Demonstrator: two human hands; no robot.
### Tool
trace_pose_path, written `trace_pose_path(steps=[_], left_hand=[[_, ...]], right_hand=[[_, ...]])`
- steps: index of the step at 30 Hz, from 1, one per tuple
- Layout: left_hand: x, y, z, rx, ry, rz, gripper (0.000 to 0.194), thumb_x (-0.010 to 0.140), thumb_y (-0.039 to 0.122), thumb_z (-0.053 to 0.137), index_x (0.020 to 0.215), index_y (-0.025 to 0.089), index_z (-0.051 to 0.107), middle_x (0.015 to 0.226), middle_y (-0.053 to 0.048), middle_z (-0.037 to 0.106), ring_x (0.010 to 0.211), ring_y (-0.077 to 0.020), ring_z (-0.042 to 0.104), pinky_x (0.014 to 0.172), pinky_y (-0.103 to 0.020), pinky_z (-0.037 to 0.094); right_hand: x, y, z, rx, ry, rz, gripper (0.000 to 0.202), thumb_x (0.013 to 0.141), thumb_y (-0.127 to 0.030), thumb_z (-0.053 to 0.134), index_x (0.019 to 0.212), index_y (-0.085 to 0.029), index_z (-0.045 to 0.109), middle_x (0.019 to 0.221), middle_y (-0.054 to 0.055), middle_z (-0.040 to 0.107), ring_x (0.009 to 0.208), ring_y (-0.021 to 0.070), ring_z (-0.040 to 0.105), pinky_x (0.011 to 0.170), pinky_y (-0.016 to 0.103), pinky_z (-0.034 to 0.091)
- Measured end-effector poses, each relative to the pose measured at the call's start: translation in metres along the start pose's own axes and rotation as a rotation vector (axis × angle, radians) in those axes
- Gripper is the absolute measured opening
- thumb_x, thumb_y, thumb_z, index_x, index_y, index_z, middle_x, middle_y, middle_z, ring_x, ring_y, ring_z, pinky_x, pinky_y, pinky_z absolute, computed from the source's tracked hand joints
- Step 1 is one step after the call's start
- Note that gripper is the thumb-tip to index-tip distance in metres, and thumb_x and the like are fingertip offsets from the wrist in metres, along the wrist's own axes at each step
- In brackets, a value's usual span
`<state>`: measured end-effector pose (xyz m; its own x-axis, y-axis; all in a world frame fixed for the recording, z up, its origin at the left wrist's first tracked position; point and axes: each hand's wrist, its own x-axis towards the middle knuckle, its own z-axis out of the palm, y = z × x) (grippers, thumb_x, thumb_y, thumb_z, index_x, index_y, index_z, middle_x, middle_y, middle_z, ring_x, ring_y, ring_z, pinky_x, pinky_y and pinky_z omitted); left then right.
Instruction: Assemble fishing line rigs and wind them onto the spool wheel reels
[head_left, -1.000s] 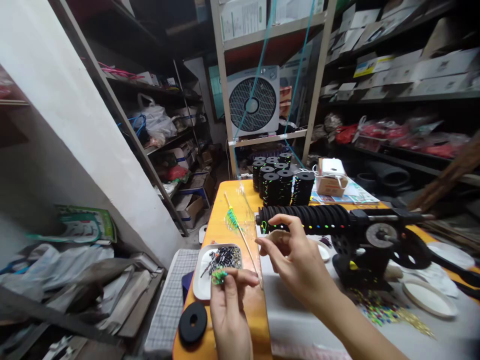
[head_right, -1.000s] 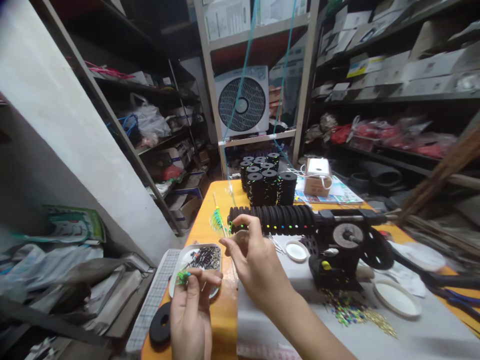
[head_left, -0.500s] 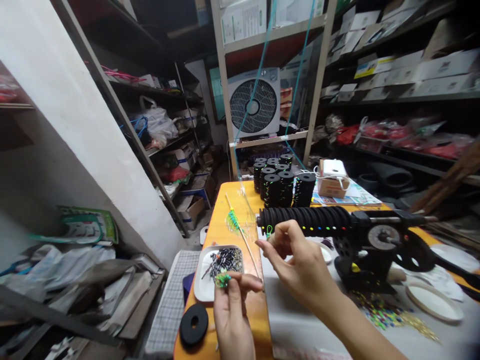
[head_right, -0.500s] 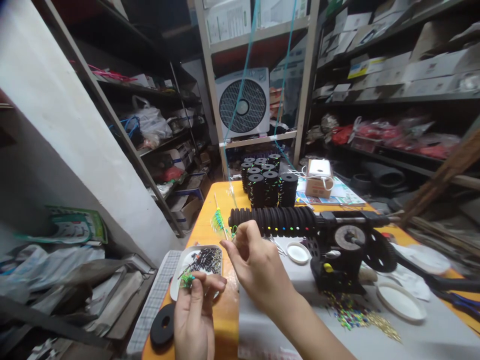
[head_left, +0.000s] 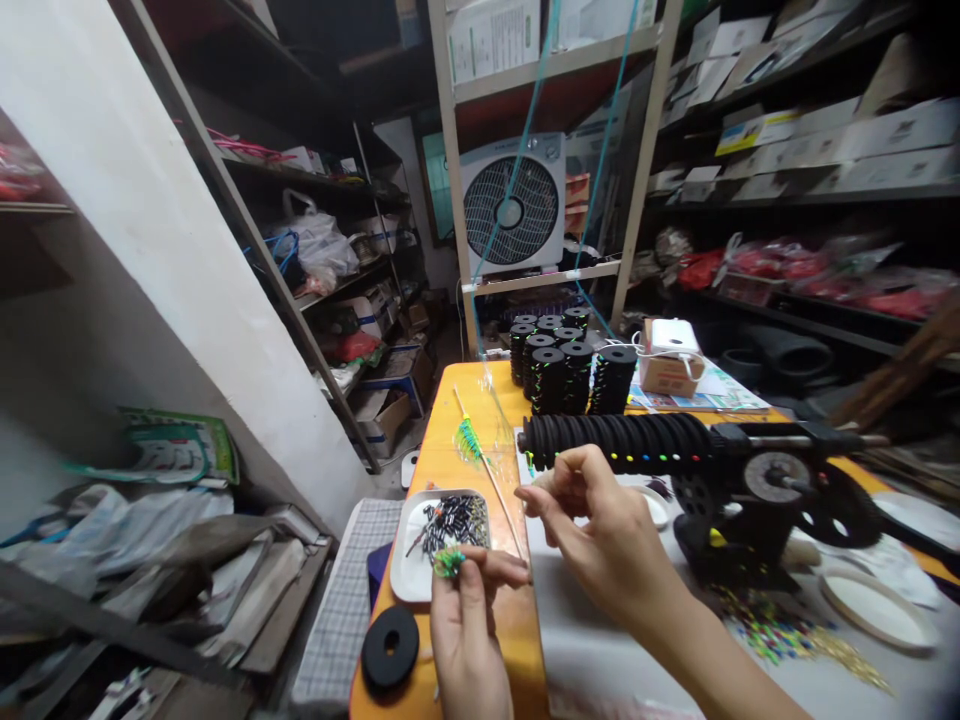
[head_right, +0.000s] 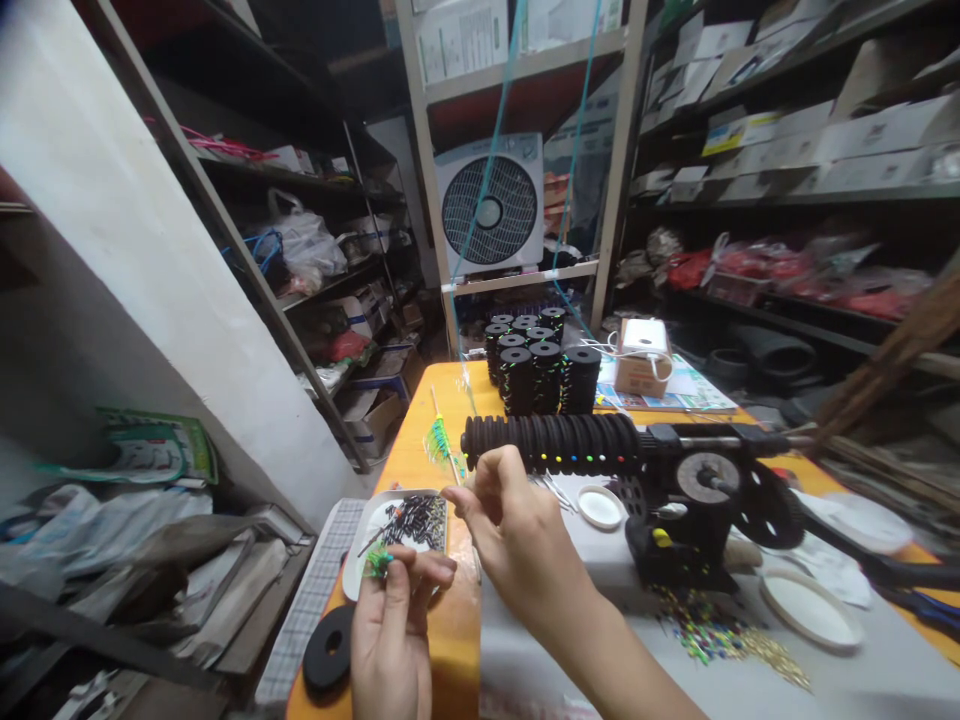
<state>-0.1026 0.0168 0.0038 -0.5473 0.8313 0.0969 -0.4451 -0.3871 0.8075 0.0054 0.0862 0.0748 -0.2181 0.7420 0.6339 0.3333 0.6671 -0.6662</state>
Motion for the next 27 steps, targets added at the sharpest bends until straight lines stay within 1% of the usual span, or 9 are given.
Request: trace_pose_path(steps=[7,11,14,16,18,20,22,25,27], left_hand=[[0.000,0.000,-0.001,0.011,-0.015,-0.006,0.029,0.088,0.047,0.064,0.089,0.019,0.061,0.073,-0.003,0.072,0.077,-0.0184,0.069,0.082,-0.031,0.054],[-0.001,0.001,0.002,0.009,0.005,-0.015,0.030,0.086,0.048,0.067,0.090,0.019,0.061,0.073,-0.003,0.072,0.078,-0.0191,0.070,0.080,-0.031,0.054],[-0.003,0.002,0.005,0.004,-0.002,-0.043,0.031,0.085,0.049,0.067,0.091,0.019,0.061,0.072,-0.003,0.073,0.078,-0.0190,0.070,0.079,-0.030,0.054],[-0.003,0.003,0.007,0.014,-0.034,-0.071,0.032,0.087,0.050,0.065,0.092,0.018,0.061,0.067,-0.002,0.071,0.072,-0.0180,0.069,0.076,-0.029,0.053],[-0.004,0.005,0.010,0.035,-0.114,-0.115,0.033,0.088,0.051,0.062,0.090,0.018,0.061,0.061,-0.001,0.068,0.062,-0.0161,0.066,0.065,-0.026,0.052],[-0.005,0.007,0.016,0.064,-0.207,-0.162,0.035,0.090,0.052,0.059,0.088,0.017,0.060,0.058,-0.001,0.066,0.052,-0.0137,0.062,0.053,-0.023,0.048],[-0.009,0.009,0.023,0.110,-0.267,-0.197,0.036,0.090,0.052,0.059,0.086,0.017,0.060,0.057,0.000,0.064,0.047,-0.0116,0.057,0.047,-0.021,0.044],[-0.015,0.012,0.035,0.193,-0.248,-0.215,0.039,0.087,0.055,0.062,0.084,0.016,0.060,0.057,0.002,0.058,0.047,-0.0099,0.054,0.044,-0.019,0.041],[-0.019,0.012,0.041,0.223,-0.228,-0.207,0.040,0.085,0.056,0.063,0.084,0.017,0.061,0.058,0.003,0.054,0.047,-0.0088,0.051,0.043,-0.019,0.040]], right_hand=[[0.002,0.003,0.000,-0.014,0.043,0.009,0.020,0.095,-0.027,0.054,0.086,-0.025,0.036,0.065,-0.005,0.056,0.047,0.0102,0.054,0.044,0.021,0.041],[-0.004,0.007,0.000,-0.051,0.002,0.036,0.021,0.095,-0.027,0.054,0.085,-0.025,0.036,0.063,-0.005,0.057,0.046,0.0104,0.055,0.044,0.021,0.041],[-0.019,0.012,-0.005,-0.119,-0.041,-0.040,0.018,0.096,-0.029,0.053,0.086,-0.024,0.039,0.060,-0.006,0.056,0.045,0.0110,0.055,0.045,0.021,0.042],[-0.030,0.014,-0.013,-0.211,-0.060,-0.111,0.016,0.097,-0.031,0.052,0.086,-0.024,0.045,0.060,-0.005,0.057,0.046,0.0119,0.056,0.045,0.023,0.042],[-0.037,0.012,-0.021,-0.269,-0.049,-0.169,0.010,0.097,-0.029,0.052,0.090,-0.022,0.052,0.068,-0.001,0.062,0.051,0.0135,0.061,0.049,0.025,0.045],[-0.041,0.006,-0.028,-0.214,-0.048,-0.173,0.007,0.097,-0.023,0.051,0.099,-0.022,0.058,0.080,0.003,0.067,0.064,0.0155,0.067,0.059,0.026,0.051],[-0.040,-0.002,-0.032,-0.051,-0.102,-0.088,0.015,0.098,-0.021,0.048,0.106,-0.023,0.061,0.089,0.005,0.065,0.071,0.0152,0.069,0.062,0.026,0.055],[-0.038,-0.011,-0.032,0.284,-0.238,0.166,0.019,0.099,-0.030,0.047,0.108,-0.024,0.063,0.094,0.004,0.057,0.052,0.0092,0.064,0.047,0.023,0.054],[-0.037,-0.014,-0.030,0.465,-0.266,0.301,0.020,0.097,-0.035,0.050,0.108,-0.024,0.063,0.095,0.002,0.053,0.043,0.0069,0.059,0.039,0.023,0.051]])
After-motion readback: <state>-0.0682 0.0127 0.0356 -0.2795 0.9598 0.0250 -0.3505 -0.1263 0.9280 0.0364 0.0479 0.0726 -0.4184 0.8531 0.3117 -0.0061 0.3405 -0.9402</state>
